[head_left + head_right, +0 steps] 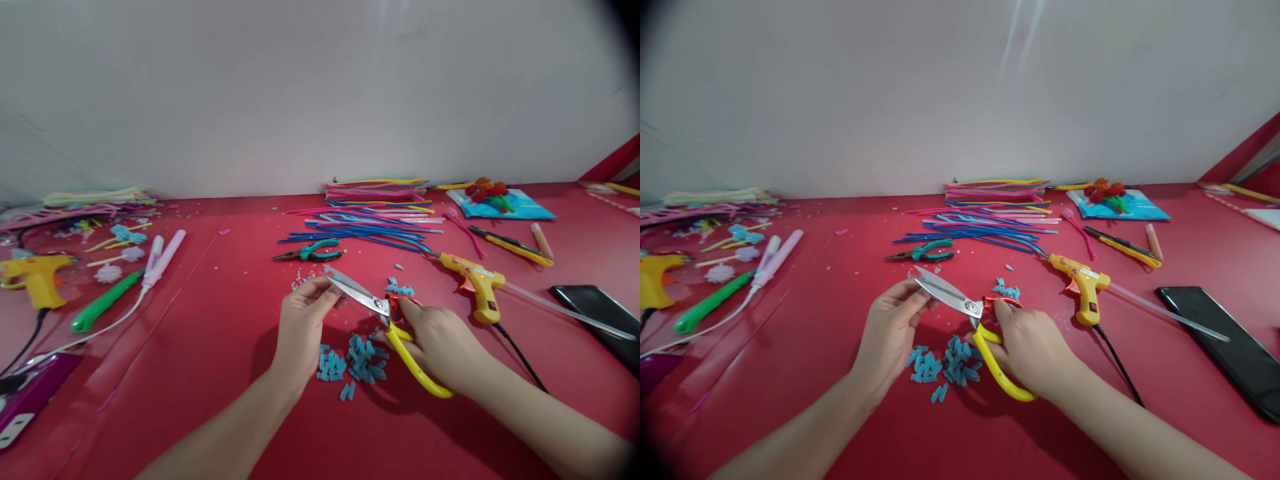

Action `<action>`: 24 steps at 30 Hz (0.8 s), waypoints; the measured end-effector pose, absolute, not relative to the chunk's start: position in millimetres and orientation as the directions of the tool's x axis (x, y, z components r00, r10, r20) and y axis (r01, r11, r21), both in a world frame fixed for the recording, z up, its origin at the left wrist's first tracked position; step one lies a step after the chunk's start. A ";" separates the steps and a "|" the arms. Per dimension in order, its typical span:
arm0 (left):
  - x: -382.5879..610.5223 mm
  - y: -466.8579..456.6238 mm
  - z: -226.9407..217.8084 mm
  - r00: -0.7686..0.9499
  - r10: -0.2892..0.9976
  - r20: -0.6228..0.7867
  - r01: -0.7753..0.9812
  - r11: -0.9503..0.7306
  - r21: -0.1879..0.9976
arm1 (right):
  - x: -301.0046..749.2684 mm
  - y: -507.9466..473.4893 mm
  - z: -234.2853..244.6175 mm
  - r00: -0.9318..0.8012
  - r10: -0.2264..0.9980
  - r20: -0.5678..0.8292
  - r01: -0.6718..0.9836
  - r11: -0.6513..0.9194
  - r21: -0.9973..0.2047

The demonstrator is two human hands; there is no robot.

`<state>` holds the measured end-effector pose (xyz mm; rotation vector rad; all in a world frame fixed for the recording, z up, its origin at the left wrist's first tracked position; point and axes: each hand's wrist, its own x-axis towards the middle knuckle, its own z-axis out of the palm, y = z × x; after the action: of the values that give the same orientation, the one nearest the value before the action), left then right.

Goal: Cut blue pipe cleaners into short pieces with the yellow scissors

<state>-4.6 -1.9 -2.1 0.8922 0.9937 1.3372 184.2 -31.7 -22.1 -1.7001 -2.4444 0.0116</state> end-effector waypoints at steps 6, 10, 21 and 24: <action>-4.6 -1.8 -0.8 -0.014 0.998 -0.069 -0.328 0.060 0.943 | 184.3 -31.3 -22.6 -0.334 0.935 0.120 0.934 0.345 -0.089; -4.9 -1.9 -0.1 -0.013 0.998 -0.066 -0.334 0.058 0.941 | 185.1 -31.3 -22.6 -0.329 0.938 0.109 0.935 0.340 -0.102; -5.3 -2.6 1.2 0.002 0.999 -0.037 -0.297 0.036 0.954 | 186.2 -31.5 -20.1 -0.329 0.935 0.133 0.940 0.338 -0.050; -6.4 -1.7 0.4 0.005 1.000 -0.030 -0.282 0.031 0.959 | 187.9 -29.5 -18.7 -0.322 0.935 0.146 0.944 0.329 -0.027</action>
<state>-6.4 -1.7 0.4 0.9748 1.0100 1.3080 187.9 -29.5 -18.7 -1.7423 -2.4484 -0.0940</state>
